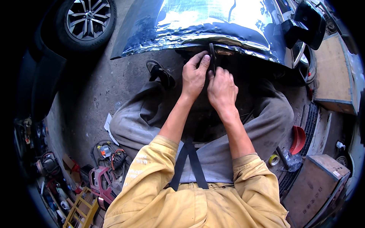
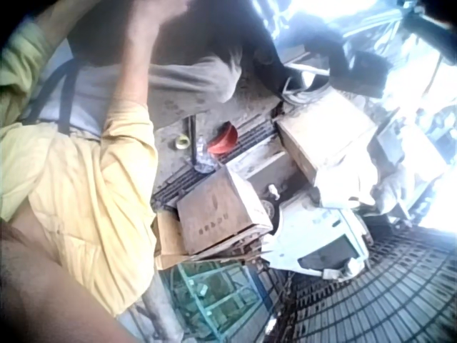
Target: The person sits on the floor in front of a detached car bumper and uses a metal straightening tool and a hammer to flatten a dent on the bumper's edge. They repeatedly position the tool against the damaged area and strike it with the hammer to push the metal back into shape.
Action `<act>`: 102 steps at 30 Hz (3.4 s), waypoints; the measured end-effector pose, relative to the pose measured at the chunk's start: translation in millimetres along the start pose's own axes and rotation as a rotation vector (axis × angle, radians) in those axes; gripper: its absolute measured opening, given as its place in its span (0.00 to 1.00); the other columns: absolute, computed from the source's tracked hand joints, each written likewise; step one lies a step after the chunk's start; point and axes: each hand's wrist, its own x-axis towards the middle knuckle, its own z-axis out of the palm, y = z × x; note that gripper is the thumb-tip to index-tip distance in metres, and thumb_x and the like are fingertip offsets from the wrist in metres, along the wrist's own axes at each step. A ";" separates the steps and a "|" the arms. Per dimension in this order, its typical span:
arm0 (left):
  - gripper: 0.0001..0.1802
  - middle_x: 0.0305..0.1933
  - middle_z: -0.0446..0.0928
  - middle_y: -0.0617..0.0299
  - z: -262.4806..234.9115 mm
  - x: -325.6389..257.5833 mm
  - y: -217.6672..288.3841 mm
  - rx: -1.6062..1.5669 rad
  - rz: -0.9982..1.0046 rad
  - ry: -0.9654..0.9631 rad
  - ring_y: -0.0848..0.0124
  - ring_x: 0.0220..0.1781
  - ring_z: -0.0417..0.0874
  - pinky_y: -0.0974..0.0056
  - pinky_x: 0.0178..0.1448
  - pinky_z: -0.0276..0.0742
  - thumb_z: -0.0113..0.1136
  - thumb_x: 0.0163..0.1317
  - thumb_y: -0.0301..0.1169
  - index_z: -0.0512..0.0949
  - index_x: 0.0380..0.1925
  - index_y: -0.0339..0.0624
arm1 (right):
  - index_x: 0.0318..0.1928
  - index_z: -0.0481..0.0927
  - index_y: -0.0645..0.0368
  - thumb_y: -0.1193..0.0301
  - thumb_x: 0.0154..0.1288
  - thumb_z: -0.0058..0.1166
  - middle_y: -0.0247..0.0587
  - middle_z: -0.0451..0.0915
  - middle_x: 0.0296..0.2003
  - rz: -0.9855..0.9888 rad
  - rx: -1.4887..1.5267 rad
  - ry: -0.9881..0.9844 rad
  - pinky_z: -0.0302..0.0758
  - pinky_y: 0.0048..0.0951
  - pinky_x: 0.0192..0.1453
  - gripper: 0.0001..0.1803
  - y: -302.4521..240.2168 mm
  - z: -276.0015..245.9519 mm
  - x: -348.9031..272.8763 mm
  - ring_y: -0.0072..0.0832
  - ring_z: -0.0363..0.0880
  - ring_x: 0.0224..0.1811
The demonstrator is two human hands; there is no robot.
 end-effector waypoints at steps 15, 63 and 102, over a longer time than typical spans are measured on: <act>0.18 0.31 0.83 0.60 22.3 2.7 -4.3 -0.205 -0.030 0.079 0.77 0.33 0.75 0.67 0.40 0.74 0.63 0.69 0.39 0.82 0.38 0.30 | 0.39 0.73 0.58 0.75 0.63 0.51 0.46 0.78 0.37 -0.313 -0.477 0.077 0.77 0.43 0.40 0.04 11.6 -14.6 38.6 0.41 0.82 0.38; 0.16 0.22 0.65 0.69 -47.8 -45.2 34.6 -0.393 -0.420 -0.334 0.84 0.15 0.61 0.76 0.16 0.53 0.55 0.73 0.37 0.70 0.27 0.41 | 0.33 0.78 0.65 0.62 0.74 0.54 0.40 0.67 0.17 -0.235 0.612 -0.117 0.62 0.29 0.25 0.18 65.5 -38.2 8.5 0.24 0.62 0.20; 0.18 0.17 0.78 0.55 50.1 -7.5 9.9 0.139 -0.033 0.206 0.74 0.14 0.73 0.63 0.22 0.66 0.61 0.67 0.31 0.73 0.21 0.31 | 0.50 0.79 0.69 0.50 0.75 0.47 0.55 0.84 0.37 0.141 0.703 -0.314 0.76 0.35 0.49 0.29 82.8 -2.6 42.3 0.33 0.82 0.42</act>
